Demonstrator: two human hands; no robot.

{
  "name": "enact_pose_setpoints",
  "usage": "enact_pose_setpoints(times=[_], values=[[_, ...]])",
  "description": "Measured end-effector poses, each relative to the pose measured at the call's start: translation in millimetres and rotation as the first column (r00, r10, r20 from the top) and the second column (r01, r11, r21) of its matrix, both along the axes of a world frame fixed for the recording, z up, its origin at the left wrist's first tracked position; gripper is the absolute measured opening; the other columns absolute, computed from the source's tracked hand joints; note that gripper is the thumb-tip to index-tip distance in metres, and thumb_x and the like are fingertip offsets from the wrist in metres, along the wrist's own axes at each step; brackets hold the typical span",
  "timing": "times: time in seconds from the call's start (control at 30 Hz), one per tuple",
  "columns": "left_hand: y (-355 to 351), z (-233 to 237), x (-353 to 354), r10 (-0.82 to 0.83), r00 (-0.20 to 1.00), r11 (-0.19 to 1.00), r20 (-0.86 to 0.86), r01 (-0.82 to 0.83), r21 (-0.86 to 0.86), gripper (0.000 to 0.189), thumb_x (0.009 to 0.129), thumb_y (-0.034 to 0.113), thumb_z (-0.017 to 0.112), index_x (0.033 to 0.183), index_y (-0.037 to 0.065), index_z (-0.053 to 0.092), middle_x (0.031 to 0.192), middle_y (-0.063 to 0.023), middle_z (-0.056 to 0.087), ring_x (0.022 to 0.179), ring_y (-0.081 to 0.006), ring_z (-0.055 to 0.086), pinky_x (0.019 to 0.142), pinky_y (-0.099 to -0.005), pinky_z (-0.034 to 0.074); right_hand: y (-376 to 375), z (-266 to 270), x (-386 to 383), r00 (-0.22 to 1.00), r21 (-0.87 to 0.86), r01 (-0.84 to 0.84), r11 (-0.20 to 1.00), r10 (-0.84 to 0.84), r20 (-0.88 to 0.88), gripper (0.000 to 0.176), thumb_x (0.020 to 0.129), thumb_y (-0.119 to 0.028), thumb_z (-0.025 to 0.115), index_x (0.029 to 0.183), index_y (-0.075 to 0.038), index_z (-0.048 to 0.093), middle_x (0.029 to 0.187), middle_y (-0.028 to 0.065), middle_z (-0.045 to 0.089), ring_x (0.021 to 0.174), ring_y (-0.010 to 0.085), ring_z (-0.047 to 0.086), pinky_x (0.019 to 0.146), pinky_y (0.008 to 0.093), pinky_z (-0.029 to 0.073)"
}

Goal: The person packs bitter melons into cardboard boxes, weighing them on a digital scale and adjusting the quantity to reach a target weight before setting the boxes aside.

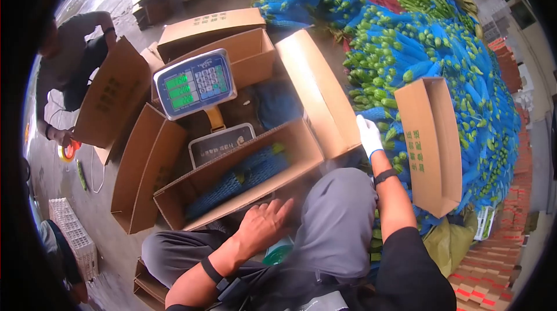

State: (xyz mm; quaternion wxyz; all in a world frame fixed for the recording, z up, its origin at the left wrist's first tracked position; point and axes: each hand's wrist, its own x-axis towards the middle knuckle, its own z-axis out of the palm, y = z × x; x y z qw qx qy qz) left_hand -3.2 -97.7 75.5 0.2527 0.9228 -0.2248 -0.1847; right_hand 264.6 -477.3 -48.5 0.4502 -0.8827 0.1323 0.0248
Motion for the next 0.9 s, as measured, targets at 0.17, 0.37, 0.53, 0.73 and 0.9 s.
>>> enact_pose_setpoints(times=[0.17,0.37,0.53,0.73,0.9], values=[[3.5,8.5,0.4,0.022,0.999,0.999,-0.048,-0.023,-0.031,0.078,0.088,0.038,0.08,0.152,0.007,0.05,0.138,-0.0155,0.063,0.113,-0.0342,0.069,0.096,-0.0441,0.055,-39.2,-51.3,-34.5,0.976,-0.066,-0.067,0.996,0.051,-0.209,0.076,0.104,-0.061,0.052,0.13,0.009,0.068,0.124,0.0271,0.073,0.117,0.0336,0.067,0.105,0.0416,0.048],[1.8,0.6,0.4,-0.032,0.996,0.999,-0.079,0.033,0.008,0.08,0.086,0.038,0.082,0.152,0.007,0.049,0.136,-0.0152,0.063,0.116,-0.0327,0.067,0.095,-0.0434,0.055,-39.6,-67.2,-36.3,0.945,0.164,0.077,0.983,-0.02,-0.326,0.077,0.104,-0.057,0.053,0.136,0.012,0.063,0.13,0.0217,0.071,0.121,0.0286,0.064,0.108,0.0377,0.045],[-4.1,-3.7,7.1,-0.045,0.994,0.999,-0.1,0.047,0.019,0.082,0.085,0.037,0.082,0.154,0.007,0.048,0.136,-0.0151,0.062,0.114,-0.0338,0.068,0.095,-0.0438,0.055,-23.7,-45.0,-31.9,0.847,0.184,0.315,0.931,-0.188,-0.498,0.081,0.102,-0.06,0.057,0.142,0.011,0.06,0.138,0.0217,0.067,0.124,0.0306,0.063,0.11,0.0403,0.044],[-12.3,-4.8,14.8,-0.06,0.99,0.997,-0.131,0.066,0.048,0.082,0.086,0.036,0.082,0.155,0.007,0.046,0.138,-0.0169,0.062,0.116,-0.0369,0.067,0.098,-0.0447,0.055,-29.2,-33.5,-29.9,0.896,0.543,0.353,0.762,-0.109,-0.43,0.059,0.103,-0.044,0.066,0.14,0.002,0.065,0.134,0.0119,0.07,0.123,0.0205,0.063,0.104,0.034,0.048],[-17.4,-3.8,26.6,-0.04,0.991,0.998,-0.125,0.047,0.052,0.081,0.085,0.033,0.083,0.153,0.006,0.048,0.132,-0.0181,0.065,0.114,-0.0381,0.068,0.097,-0.0448,0.055,-17.7,18.4,-21.0,0.986,0.606,0.149,0.781,-0.076,-0.145,0.032,0.102,-0.033,0.068,0.11,-0.003,0.074,0.098,0.0047,0.072,0.085,0.0143,0.063,0.081,0.0341,0.054]])
